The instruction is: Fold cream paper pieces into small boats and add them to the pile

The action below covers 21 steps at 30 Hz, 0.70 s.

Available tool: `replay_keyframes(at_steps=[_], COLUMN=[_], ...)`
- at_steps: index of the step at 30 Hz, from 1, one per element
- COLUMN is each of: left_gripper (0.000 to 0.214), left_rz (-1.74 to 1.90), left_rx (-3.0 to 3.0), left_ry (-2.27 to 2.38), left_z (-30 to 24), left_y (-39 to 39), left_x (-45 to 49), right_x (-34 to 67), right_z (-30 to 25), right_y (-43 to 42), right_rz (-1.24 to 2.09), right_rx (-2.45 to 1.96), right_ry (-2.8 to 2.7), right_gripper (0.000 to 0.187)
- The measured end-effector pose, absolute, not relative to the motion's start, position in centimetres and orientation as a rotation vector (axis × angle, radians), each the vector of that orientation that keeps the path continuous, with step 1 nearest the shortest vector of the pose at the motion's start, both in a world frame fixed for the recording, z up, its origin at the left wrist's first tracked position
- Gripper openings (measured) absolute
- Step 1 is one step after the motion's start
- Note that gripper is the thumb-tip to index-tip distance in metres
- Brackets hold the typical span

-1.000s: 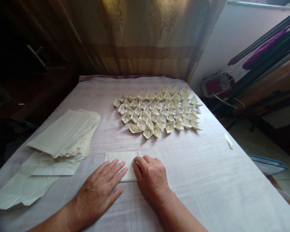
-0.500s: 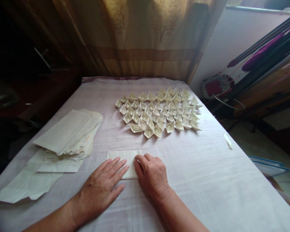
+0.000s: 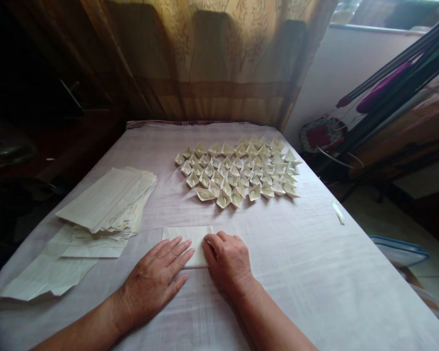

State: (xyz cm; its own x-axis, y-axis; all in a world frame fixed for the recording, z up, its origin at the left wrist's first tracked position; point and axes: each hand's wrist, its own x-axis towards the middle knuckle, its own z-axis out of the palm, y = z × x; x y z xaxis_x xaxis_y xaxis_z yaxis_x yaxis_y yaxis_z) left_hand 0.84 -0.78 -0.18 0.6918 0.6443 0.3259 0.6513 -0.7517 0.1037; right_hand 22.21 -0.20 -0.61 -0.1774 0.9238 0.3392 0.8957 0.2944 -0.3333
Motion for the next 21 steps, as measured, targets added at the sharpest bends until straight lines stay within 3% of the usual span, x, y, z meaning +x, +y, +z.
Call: replay_keyframes(at_steps=[21], left_gripper=[0.039], left_rz=[-0.504], left_rx=[-2.891], left_ry=[-1.119], left_z=[-0.48], left_y=[-0.65], left_x=[0.81], right_x=[22.12], right_z=[-0.94], right_y=[-0.17], right_rz=[0.093], right_rx=[-1.675], right_ry=[-2.083], right_gripper=[0.018])
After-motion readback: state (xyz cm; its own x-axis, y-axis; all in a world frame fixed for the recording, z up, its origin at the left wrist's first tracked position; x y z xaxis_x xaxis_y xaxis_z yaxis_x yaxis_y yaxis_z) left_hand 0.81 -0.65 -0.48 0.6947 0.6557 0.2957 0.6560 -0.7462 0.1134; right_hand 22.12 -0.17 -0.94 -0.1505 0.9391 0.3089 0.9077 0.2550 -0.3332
